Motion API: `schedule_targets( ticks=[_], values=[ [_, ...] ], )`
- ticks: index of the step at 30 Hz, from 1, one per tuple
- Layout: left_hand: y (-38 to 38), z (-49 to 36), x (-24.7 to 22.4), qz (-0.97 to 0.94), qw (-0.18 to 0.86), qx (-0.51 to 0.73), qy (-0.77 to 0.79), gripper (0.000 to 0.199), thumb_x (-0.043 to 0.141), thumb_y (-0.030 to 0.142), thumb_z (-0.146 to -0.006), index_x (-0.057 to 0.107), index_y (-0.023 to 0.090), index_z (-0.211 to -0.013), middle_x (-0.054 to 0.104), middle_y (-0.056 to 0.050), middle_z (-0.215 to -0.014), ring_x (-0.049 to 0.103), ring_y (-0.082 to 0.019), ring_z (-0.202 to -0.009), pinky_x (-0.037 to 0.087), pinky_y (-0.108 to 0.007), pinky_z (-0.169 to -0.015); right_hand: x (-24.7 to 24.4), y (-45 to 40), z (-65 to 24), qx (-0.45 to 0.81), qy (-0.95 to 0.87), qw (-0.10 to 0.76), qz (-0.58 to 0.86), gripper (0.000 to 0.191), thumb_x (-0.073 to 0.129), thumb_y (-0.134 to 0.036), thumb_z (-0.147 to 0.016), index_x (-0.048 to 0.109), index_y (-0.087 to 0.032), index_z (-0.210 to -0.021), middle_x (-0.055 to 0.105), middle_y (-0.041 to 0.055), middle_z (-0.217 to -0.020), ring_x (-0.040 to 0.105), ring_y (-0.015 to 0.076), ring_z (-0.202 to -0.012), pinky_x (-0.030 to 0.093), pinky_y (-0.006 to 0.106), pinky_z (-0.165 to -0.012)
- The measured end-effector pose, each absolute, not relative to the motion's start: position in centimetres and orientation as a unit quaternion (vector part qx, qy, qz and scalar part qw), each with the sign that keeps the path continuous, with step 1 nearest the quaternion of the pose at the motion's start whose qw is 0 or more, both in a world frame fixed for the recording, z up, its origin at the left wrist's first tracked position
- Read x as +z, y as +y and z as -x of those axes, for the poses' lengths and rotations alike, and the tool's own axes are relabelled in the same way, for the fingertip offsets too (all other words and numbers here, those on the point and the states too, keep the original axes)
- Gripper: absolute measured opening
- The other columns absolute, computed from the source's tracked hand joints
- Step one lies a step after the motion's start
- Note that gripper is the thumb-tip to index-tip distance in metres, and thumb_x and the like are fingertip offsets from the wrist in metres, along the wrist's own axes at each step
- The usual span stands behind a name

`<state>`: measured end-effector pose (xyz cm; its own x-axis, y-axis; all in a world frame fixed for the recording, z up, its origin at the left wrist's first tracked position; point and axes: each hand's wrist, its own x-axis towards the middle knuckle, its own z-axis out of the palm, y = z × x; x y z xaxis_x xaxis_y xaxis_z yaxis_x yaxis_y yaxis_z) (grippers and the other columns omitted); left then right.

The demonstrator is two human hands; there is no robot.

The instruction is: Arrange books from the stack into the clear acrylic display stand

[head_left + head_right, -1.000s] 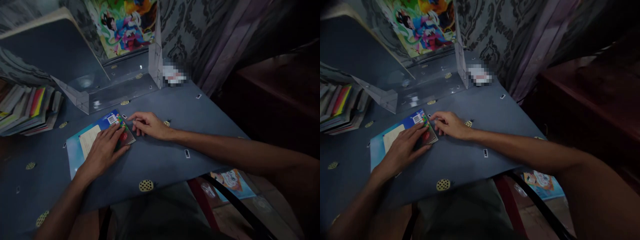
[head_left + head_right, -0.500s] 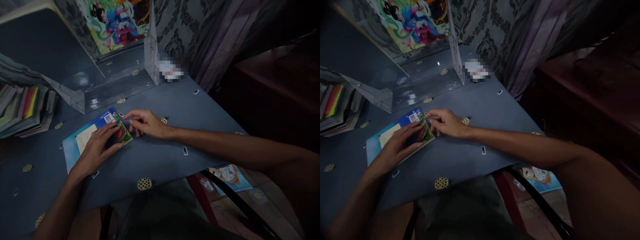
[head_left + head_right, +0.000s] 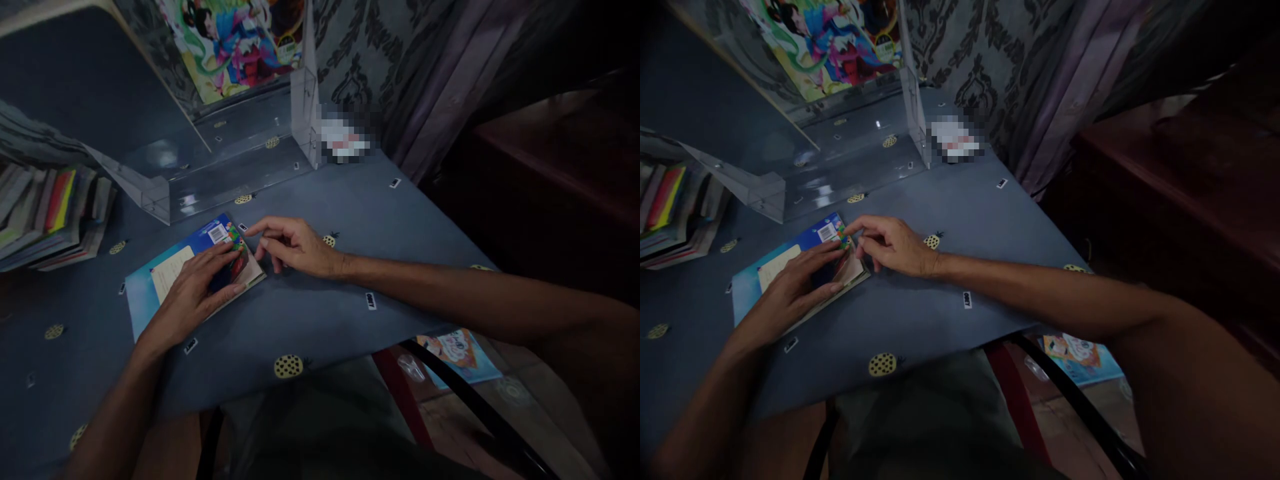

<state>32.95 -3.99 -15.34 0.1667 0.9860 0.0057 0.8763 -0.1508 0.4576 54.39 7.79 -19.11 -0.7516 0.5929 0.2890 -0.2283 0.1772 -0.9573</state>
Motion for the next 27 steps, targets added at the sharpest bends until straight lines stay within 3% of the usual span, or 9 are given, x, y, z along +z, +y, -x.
schedule_targets(
  ticks=[8,14,27],
  values=[
    [-4.2,-33.3,-15.6,-0.773,0.125,0.128,0.609,0.066,0.05,0.07,-0.092,0.051,0.03,-0.144,0.05,-0.007,-0.155,0.046,-0.033,-0.143,0.039,-0.055,-0.116,-19.3,7.7,-54.5,0.58,-0.75,0.281,0.148,0.024,0.049,-0.016,-0.095,0.063,-0.017,-0.114,0.066,-0.004,-0.076,0.056,0.0042,-0.048,0.045,0.017,-0.052],
    [-4.3,-33.5,-16.0,-0.793,0.08,0.122,0.592,0.064,0.051,0.065,-0.094,0.05,0.026,-0.144,0.051,-0.011,-0.154,0.047,-0.033,-0.141,0.042,-0.055,-0.113,-19.4,7.8,-54.4,0.593,-0.738,0.281,0.16,0.025,0.048,-0.013,-0.093,0.062,-0.016,-0.114,0.067,-0.0035,-0.076,0.056,0.0046,-0.049,0.047,0.018,-0.054],
    [-4.3,-33.3,-15.0,-0.78,0.133,0.104,0.602,0.059,0.046,0.06,-0.097,0.051,0.025,-0.145,0.049,-0.009,-0.155,0.043,-0.033,-0.145,0.038,-0.055,-0.117,-19.9,8.2,-54.1,0.631,-0.691,0.312,0.168,0.019,0.05,-0.015,-0.096,0.061,-0.016,-0.111,0.068,-0.0038,-0.074,0.056,0.0031,-0.045,0.044,0.014,-0.046]
  ],
)
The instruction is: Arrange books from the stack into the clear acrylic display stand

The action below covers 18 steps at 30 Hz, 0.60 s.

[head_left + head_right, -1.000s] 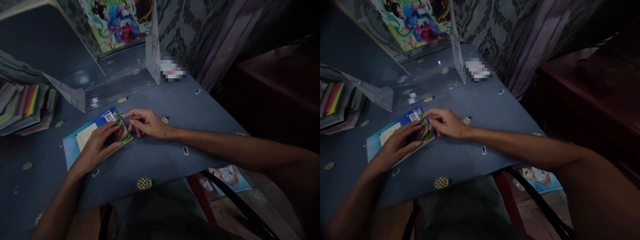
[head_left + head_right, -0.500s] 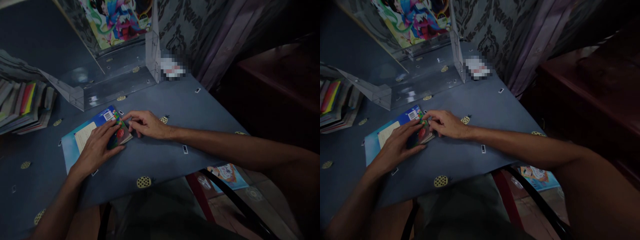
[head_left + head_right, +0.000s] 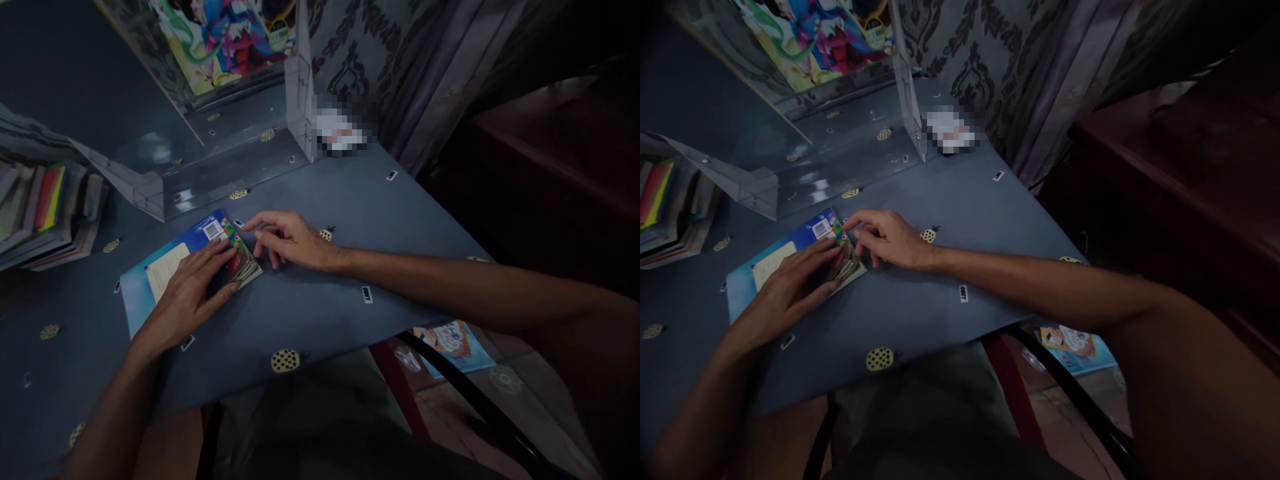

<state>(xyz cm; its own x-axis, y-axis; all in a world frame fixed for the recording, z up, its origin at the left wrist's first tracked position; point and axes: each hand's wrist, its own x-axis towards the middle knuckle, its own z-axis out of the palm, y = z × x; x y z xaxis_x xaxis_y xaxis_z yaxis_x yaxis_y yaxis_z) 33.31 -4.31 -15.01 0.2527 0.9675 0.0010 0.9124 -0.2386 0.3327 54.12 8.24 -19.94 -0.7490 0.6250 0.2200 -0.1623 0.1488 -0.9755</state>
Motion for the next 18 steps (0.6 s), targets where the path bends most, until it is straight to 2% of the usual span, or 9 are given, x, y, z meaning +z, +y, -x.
schedule_targets(
  ticks=[18],
  values=[
    [-4.28,-33.56,-14.83,-0.776,0.14,0.092,0.608,0.06,0.044,0.062,-0.097,0.049,0.028,-0.147,0.046,-0.007,-0.158,0.04,-0.034,-0.147,0.035,-0.057,-0.119,-19.69,7.94,-54.32,0.604,-0.712,0.33,0.137,0.019,0.049,-0.019,-0.098,0.061,-0.015,-0.112,0.069,-0.0039,-0.074,0.054,0.0024,-0.046,0.045,0.014,-0.049]
  ],
)
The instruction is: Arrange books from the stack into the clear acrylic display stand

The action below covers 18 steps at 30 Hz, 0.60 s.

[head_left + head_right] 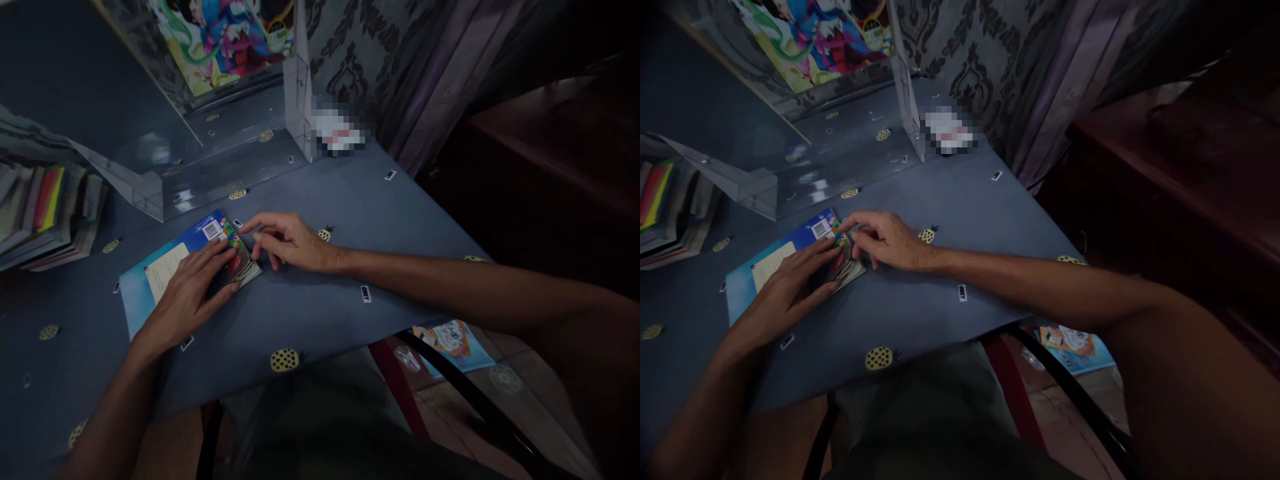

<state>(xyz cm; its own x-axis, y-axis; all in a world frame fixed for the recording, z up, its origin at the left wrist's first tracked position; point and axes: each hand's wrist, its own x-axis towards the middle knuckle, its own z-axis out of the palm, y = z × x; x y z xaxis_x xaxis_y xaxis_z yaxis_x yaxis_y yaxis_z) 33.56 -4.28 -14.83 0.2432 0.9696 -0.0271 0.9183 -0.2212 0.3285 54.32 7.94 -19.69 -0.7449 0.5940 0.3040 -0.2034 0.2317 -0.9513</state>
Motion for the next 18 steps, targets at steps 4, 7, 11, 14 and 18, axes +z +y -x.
schedule_targets(
  ticks=[4,7,11,14,18],
  values=[
    [-4.26,-33.44,-14.97,-0.783,0.135,0.101,0.599,0.058,0.045,0.06,-0.098,0.05,0.028,-0.145,0.047,-0.007,-0.157,0.041,-0.034,-0.146,0.037,-0.058,-0.118,-19.57,7.9,-54.32,0.601,-0.721,0.31,0.153,0.02,0.049,-0.016,-0.097,0.061,-0.016,-0.112,0.068,-0.0037,-0.073,0.054,0.0034,-0.046,0.044,0.015,-0.048],
    [-4.24,-33.36,-15.02,-0.786,0.129,0.108,0.595,0.056,0.046,0.059,-0.098,0.051,0.028,-0.145,0.048,-0.008,-0.156,0.043,-0.032,-0.145,0.038,-0.056,-0.117,-19.49,7.92,-54.35,0.593,-0.734,0.286,0.166,0.02,0.049,-0.017,-0.097,0.061,-0.016,-0.113,0.067,-0.0036,-0.072,0.054,0.0042,-0.045,0.044,0.016,-0.047],
    [-4.24,-33.24,-15.06,-0.787,0.126,0.101,0.596,0.056,0.046,0.057,-0.099,0.05,0.027,-0.146,0.049,-0.008,-0.156,0.044,-0.033,-0.144,0.04,-0.056,-0.116,-19.26,7.88,-54.54,0.566,-0.761,0.265,0.175,0.02,0.049,-0.018,-0.097,0.062,-0.016,-0.111,0.068,-0.003,-0.072,0.055,0.005,-0.046,0.044,0.018,-0.05],
    [-4.29,-33.21,-15.17,-0.788,0.123,0.1,0.595,0.056,0.046,0.056,-0.099,0.051,0.026,-0.146,0.048,-0.008,-0.157,0.044,-0.033,-0.144,0.039,-0.054,-0.117,-19.02,7.78,-54.74,0.551,-0.774,0.257,0.178,0.021,0.048,-0.017,-0.097,0.063,-0.016,-0.11,0.067,-0.003,-0.072,0.055,0.0055,-0.046,0.044,0.019,-0.052],
    [-4.47,-33.46,-15.42,-0.8,0.109,0.121,0.578,0.057,0.047,0.049,-0.1,0.04,0.027,-0.153,0.05,-0.009,-0.154,0.043,-0.032,-0.145,0.039,-0.054,-0.117,-18.81,7.72,-54.96,0.53,-0.793,0.247,0.17,0.019,0.049,-0.016,-0.095,0.066,-0.016,-0.104,0.066,-0.0031,-0.072,0.056,0.0063,-0.049,0.043,0.02,-0.056]
  ],
)
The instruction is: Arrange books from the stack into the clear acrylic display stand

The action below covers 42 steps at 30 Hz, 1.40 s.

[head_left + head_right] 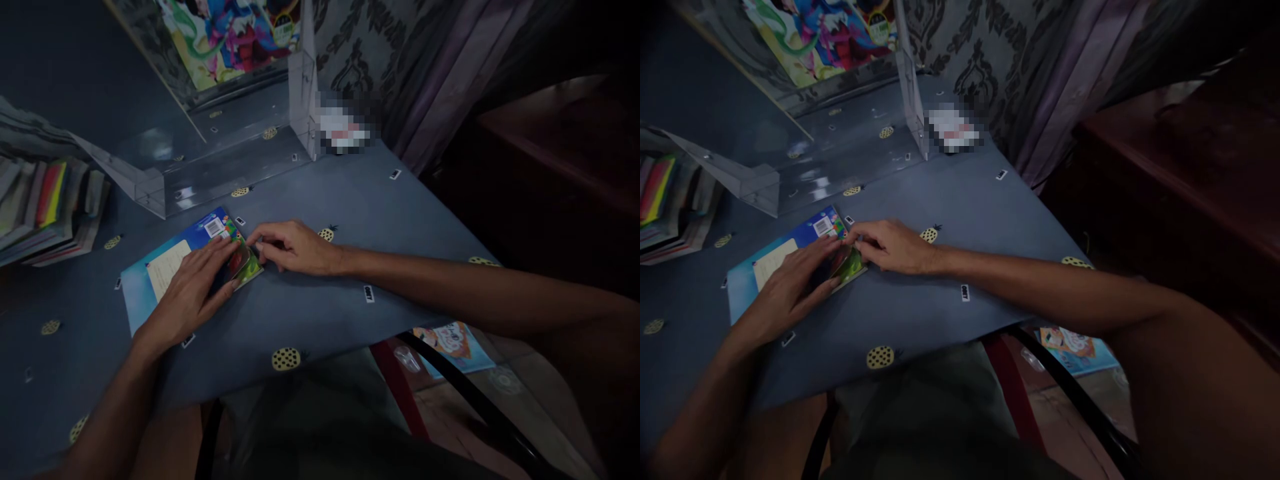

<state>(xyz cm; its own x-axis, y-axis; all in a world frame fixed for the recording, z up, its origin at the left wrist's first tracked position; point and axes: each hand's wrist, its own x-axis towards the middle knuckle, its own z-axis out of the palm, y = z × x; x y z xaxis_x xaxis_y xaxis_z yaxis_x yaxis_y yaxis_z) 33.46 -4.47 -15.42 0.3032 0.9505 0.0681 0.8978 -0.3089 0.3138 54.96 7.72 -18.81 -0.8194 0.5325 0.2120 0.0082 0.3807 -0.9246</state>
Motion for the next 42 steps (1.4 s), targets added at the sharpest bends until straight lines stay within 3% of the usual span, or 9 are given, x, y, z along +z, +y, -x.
schedule_targets(
  ticks=[3,7,12,18,23,34,42],
  values=[
    [-4.7,-33.8,-15.7,-0.816,0.09,0.141,0.553,0.049,0.044,0.036,-0.103,0.04,0.029,-0.151,0.055,-0.008,-0.15,0.051,-0.028,-0.138,0.045,-0.05,-0.113,-18.8,7.7,-55.0,0.523,-0.798,0.25,0.165,0.018,0.049,-0.014,-0.094,0.066,-0.016,-0.101,0.064,-0.0041,-0.069,0.056,0.007,-0.052,0.042,0.02,-0.057],
    [-5.1,-34.3,-16.2,-0.836,0.017,0.118,0.536,0.034,0.039,0.022,-0.102,0.06,0.029,-0.128,0.056,-0.007,-0.149,0.06,-0.027,-0.13,0.054,-0.048,-0.103,-18.9,7.8,-55.0,0.532,-0.794,0.247,0.159,0.02,0.048,-0.014,-0.094,0.066,-0.017,-0.102,0.064,-0.0037,-0.07,0.056,0.0066,-0.052,0.042,0.02,-0.057],
    [-5.3,-35.3,-16.4,-0.845,-0.049,0.113,0.52,0.021,0.05,0.028,-0.1,0.066,0.022,-0.113,0.064,-0.012,-0.138,0.061,-0.029,-0.129,0.056,-0.048,-0.104,-19.0,7.7,-55.5,0.478,-0.826,0.25,0.162,0.022,0.049,-0.014,-0.095,0.068,-0.016,-0.105,0.066,-0.0015,-0.073,0.058,0.0092,-0.058,0.044,0.023,-0.062],
    [-5.3,-35.5,-16.8,-0.832,-0.047,0.13,0.537,0.019,0.052,0.026,-0.101,0.066,0.023,-0.113,0.066,-0.009,-0.137,0.063,-0.027,-0.127,0.056,-0.046,-0.106,-19.4,7.4,-57.3,0.32,-0.911,0.241,0.101,0.027,0.048,-0.013,-0.096,0.069,-0.016,-0.113,0.073,0.0084,-0.102,0.066,0.0182,-0.089,0.049,0.031,-0.08],
    [-5.3,-35.3,-16.8,-0.829,-0.034,0.149,0.539,0.019,0.053,0.026,-0.1,0.067,0.024,-0.113,0.067,-0.008,-0.135,0.064,-0.027,-0.125,0.056,-0.045,-0.104,-19.8,7.4,-58.1,0.221,-0.945,0.234,0.06,0.03,0.045,-0.016,-0.099,0.069,-0.013,-0.117,0.068,0.01,-0.097,0.064,0.0192,-0.087,0.05,0.032,-0.077],
    [-5.5,-35.0,-17.3,-0.821,-0.027,0.141,0.553,0.027,0.053,0.027,-0.101,0.07,0.032,-0.121,0.066,-0.006,-0.137,0.061,-0.028,-0.13,0.054,-0.051,-0.107,-19.5,7.6,-58.2,0.151,-0.965,0.213,0.009,0.025,0.047,-0.016,-0.099,0.067,-0.013,-0.112,0.063,0.0083,-0.095,0.058,0.0185,-0.086,0.046,0.03,-0.07],
    [-5.4,-35.1,-16.9,-0.84,-0.076,0.125,0.522,0.025,0.056,0.024,-0.099,0.071,0.029,-0.119,0.068,-0.006,-0.135,0.064,-0.029,-0.126,0.058,-0.049,-0.102,-19.4,7.4,-58.1,0.092,-0.978,0.186,0.01,0.028,0.042,-0.013,-0.1,0.069,-0.014,-0.106,0.062,0.0076,-0.093,0.053,0.0176,-0.083,0.039,0.029,-0.064]
  ],
)
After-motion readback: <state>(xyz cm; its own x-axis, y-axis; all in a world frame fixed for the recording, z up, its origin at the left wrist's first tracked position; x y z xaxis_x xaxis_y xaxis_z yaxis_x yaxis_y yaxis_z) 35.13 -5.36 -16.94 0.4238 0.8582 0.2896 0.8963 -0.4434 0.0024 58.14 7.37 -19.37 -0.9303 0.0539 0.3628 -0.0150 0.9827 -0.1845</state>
